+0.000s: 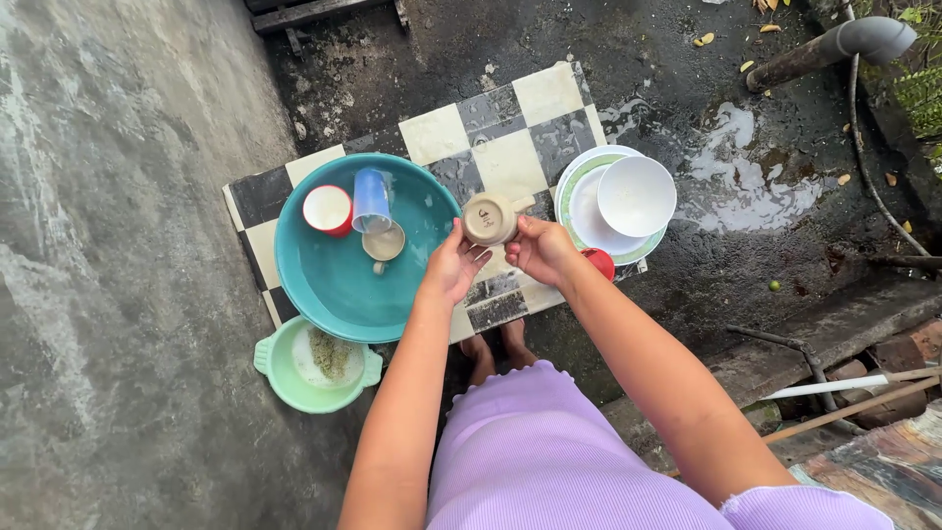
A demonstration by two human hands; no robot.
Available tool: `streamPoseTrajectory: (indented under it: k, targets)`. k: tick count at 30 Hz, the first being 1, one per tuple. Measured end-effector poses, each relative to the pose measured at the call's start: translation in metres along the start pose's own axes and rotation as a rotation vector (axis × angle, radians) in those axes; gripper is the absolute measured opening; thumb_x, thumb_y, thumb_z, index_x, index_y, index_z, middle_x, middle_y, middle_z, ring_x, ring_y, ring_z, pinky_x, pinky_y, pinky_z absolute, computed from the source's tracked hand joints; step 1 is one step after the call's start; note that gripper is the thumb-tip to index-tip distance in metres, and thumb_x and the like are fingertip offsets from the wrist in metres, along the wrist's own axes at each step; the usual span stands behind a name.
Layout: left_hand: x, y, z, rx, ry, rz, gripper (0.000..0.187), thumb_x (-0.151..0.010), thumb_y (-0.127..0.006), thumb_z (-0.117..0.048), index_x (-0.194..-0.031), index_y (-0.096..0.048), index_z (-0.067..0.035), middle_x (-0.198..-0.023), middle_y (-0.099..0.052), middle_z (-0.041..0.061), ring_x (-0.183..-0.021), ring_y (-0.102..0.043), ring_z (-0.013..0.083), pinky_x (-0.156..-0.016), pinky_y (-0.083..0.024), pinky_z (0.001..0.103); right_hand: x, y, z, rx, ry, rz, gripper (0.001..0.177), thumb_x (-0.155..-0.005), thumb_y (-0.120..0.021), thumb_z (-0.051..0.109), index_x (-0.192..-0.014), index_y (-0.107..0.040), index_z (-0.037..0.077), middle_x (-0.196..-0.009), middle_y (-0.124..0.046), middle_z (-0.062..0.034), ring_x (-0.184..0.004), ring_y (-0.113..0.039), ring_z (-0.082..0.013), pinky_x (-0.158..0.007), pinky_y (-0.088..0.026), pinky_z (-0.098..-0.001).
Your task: Washing various dishes including cups, spoons, and plates in a plastic basin outdoors.
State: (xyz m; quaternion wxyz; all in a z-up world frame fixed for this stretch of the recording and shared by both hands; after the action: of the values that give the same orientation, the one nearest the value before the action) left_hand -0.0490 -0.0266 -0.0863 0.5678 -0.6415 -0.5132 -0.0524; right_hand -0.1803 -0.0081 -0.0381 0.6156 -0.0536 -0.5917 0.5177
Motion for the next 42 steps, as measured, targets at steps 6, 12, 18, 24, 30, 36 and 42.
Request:
streamPoseTrajectory:
  k: [6, 12, 18, 24, 30, 36, 42]
  targets:
    - [0.026, 0.019, 0.008, 0.166, -0.007, 0.117, 0.042, -0.107, -0.05, -0.033, -0.136, -0.053, -0.003, -0.136, -0.062, 0.015, -0.129, -0.059, 0.0307, -0.116, -0.043, 0.05, -0.013, 0.021, -0.039, 0.164, -0.051, 0.062, 0.036, -0.109, -0.047, 0.032, -0.123, -0.059, 0.002, -0.097, -0.065, -0.0115, -0.076, -0.065, -0.0204, -0.07, -0.055, -0.0358]
    - [0.032, 0.095, -0.015, 0.13, -0.234, -0.112, 0.038, -0.104, -0.051, -0.024, -0.136, -0.051, -0.003, -0.138, -0.061, 0.015, -0.125, -0.062, 0.0286, -0.111, -0.047, 0.048, 0.03, 0.0, -0.009, 0.884, 0.133, -0.105, 0.053, -0.099, -0.056, 0.019, -0.149, -0.045, 0.008, -0.126, -0.069, -0.0071, -0.093, -0.072, -0.0189, -0.079, -0.06, -0.0315]
    - [0.048, 0.16, -0.059, -0.412, -0.413, -0.407, 0.028, -0.109, -0.056, -0.021, -0.124, -0.064, 0.002, -0.119, -0.069, 0.013, -0.106, -0.062, 0.0222, -0.094, -0.05, 0.037, 0.117, 0.01, 0.076, 1.153, 0.341, -0.413, 0.033, -0.098, -0.062, 0.009, -0.129, -0.07, 0.005, -0.106, -0.077, -0.0096, -0.076, -0.065, -0.0156, -0.072, -0.056, -0.0306]
    - [0.085, 0.079, -0.07, -1.279, -0.433, -0.643, 0.032, -0.099, -0.061, -0.016, -0.127, -0.07, -0.003, -0.118, -0.074, 0.016, -0.11, -0.072, 0.0293, -0.098, -0.053, 0.037, 0.127, 0.098, 0.068, 0.97, 0.459, -0.45, 0.021, -0.095, -0.067, 0.01, -0.113, -0.077, 0.005, -0.1, -0.079, -0.0068, -0.085, -0.074, -0.0109, -0.081, -0.059, -0.0266]
    - [0.075, -0.072, -0.008, -1.554, -0.758, -0.27, 0.042, -0.092, -0.065, -0.012, -0.134, -0.063, -0.002, -0.132, -0.064, 0.022, -0.122, -0.06, 0.0397, -0.107, -0.046, 0.045, 0.161, 0.074, 0.053, 1.244, 0.726, -0.716, 0.025, -0.087, -0.073, 0.011, -0.111, -0.078, 0.004, -0.102, -0.077, -0.016, -0.091, -0.076, -0.0222, -0.086, -0.058, -0.0345]
    - [0.042, -0.146, 0.064, -1.565, -0.493, 0.04, 0.04, -0.09, -0.069, -0.015, -0.13, -0.065, -0.008, -0.123, -0.067, 0.017, -0.111, -0.065, 0.0341, -0.097, -0.051, 0.042, 0.167, 0.109, 0.049, 1.217, 0.676, -0.888, 0.034, -0.082, -0.075, 0.012, -0.114, -0.075, 0.005, -0.101, -0.075, -0.0201, -0.094, -0.075, -0.0331, -0.086, -0.058, -0.0411]
    - [0.01, -0.145, 0.077, -1.629, -0.452, 0.05, 0.037, -0.092, -0.065, -0.01, -0.129, -0.068, -0.01, -0.118, -0.07, 0.015, -0.094, -0.071, 0.0306, -0.089, -0.053, 0.041, 0.156, 0.082, 0.063, 1.491, 0.53, -0.922, 0.034, -0.08, -0.069, 0.01, -0.113, -0.071, 0.008, -0.093, -0.074, -0.0214, -0.088, -0.07, -0.0422, -0.077, -0.054, -0.0535]
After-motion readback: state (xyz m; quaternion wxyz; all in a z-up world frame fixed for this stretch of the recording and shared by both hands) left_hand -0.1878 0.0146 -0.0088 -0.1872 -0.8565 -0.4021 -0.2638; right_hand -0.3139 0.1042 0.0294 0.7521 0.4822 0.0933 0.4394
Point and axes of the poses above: each hand's wrist, its own x-axis away from the middle knuckle, its own y-axis out of the back of the hand, z = x × y, the point moved 10 cm from there along -x, towards the middle knuckle
